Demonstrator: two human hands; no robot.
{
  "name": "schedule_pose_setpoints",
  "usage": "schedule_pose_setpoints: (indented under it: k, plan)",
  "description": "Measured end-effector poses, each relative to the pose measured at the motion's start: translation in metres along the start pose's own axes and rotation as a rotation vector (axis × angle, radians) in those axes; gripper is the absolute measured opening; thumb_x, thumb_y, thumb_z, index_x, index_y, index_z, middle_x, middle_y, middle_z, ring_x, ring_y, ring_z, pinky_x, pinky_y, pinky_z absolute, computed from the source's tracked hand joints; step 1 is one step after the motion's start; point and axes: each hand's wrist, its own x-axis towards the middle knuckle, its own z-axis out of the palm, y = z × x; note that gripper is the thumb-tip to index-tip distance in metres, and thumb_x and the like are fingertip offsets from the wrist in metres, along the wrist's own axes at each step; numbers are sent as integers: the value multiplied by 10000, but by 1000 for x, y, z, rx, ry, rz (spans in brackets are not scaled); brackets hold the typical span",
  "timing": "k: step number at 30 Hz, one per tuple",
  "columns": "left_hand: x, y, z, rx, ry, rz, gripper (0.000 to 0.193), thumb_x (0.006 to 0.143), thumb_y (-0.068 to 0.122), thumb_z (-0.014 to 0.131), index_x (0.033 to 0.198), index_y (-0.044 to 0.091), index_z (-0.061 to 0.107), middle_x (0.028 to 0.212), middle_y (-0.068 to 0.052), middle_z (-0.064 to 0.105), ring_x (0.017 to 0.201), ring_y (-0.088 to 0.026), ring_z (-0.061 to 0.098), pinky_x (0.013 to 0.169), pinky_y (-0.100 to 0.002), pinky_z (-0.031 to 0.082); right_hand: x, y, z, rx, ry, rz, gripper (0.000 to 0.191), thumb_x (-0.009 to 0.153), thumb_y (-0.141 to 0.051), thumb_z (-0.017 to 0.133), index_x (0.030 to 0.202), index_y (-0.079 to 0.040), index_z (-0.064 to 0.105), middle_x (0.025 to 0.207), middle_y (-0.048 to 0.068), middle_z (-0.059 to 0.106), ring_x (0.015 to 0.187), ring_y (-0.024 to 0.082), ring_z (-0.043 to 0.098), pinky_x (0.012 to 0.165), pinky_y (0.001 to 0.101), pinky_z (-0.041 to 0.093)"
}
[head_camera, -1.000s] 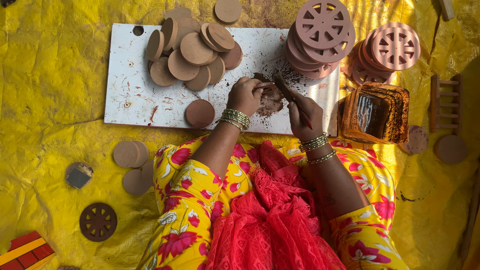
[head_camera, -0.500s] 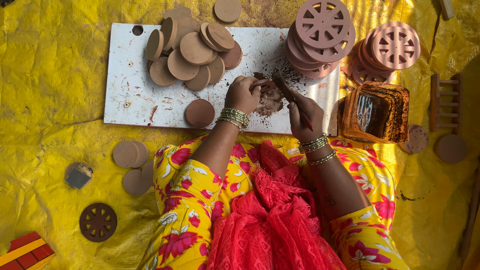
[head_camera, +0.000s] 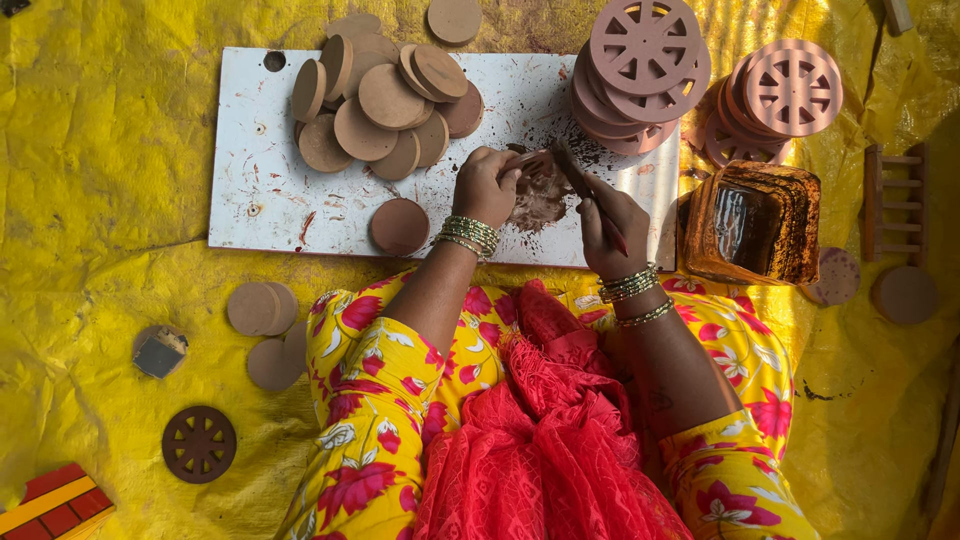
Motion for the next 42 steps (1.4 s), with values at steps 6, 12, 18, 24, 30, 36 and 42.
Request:
schedule_pose_setpoints:
  k: [6, 12, 18, 24, 30, 36, 42]
  plan:
    - [0, 2, -1, 28, -14, -14, 269, 827, 98, 755, 1089, 50, 725, 1065, -135, 672, 969, -311, 708, 883, -398, 588, -2, -7, 6, 71, -19, -143, 323, 1012, -61, 633, 1331, -8, 643, 946, 175, 729, 860, 290, 735, 780, 381, 570]
    - [-3, 5, -2, 104, 3, 41, 296, 806, 136, 785, 1083, 46, 737, 1020, -145, 690, 947, -342, 692, 839, -436, 562, -1, -9, 1, 94, -64, -91, 321, 999, -41, 624, 1317, -12, 657, 927, 152, 732, 841, 276, 743, 775, 376, 575]
    - [-1, -6, 3, 85, 41, 87, 221, 822, 78, 755, 1037, 32, 729, 1009, -156, 694, 954, -350, 695, 867, -431, 574, -7, -9, 10, 75, -89, -95, 320, 987, -44, 634, 1303, -9, 665, 916, 165, 729, 838, 279, 740, 761, 371, 573]
    - [0, -6, 0, -3, 18, 70, 209, 797, 67, 762, 996, 25, 714, 989, -156, 678, 903, -333, 699, 819, -421, 581, 0, -7, 5, 60, -20, -9, 280, 1015, -50, 620, 1286, -4, 673, 927, 162, 742, 840, 260, 770, 767, 367, 587]
    - [0, -6, -2, -48, 13, 72, 230, 765, 51, 748, 984, 31, 684, 978, -143, 663, 873, -307, 706, 794, -392, 596, -7, -11, 13, 67, -63, -109, 296, 1011, -62, 614, 1290, 22, 664, 920, 175, 734, 843, 268, 755, 761, 357, 578]
    - [-1, 0, -11, -23, -28, 37, 165, 791, 69, 784, 933, 43, 705, 951, -131, 683, 858, -305, 703, 781, -397, 588, 2, 2, 9, 51, -25, 58, 272, 1028, -77, 607, 1277, 3, 681, 900, 155, 755, 833, 240, 776, 758, 353, 588]
    - [3, -10, -4, -1, 4, 3, 191, 786, 67, 794, 962, 49, 724, 962, -126, 694, 881, -299, 709, 798, -404, 586, -7, -3, 10, 60, -11, -138, 286, 1023, -80, 617, 1293, 1, 664, 940, 167, 741, 844, 251, 757, 773, 366, 586]
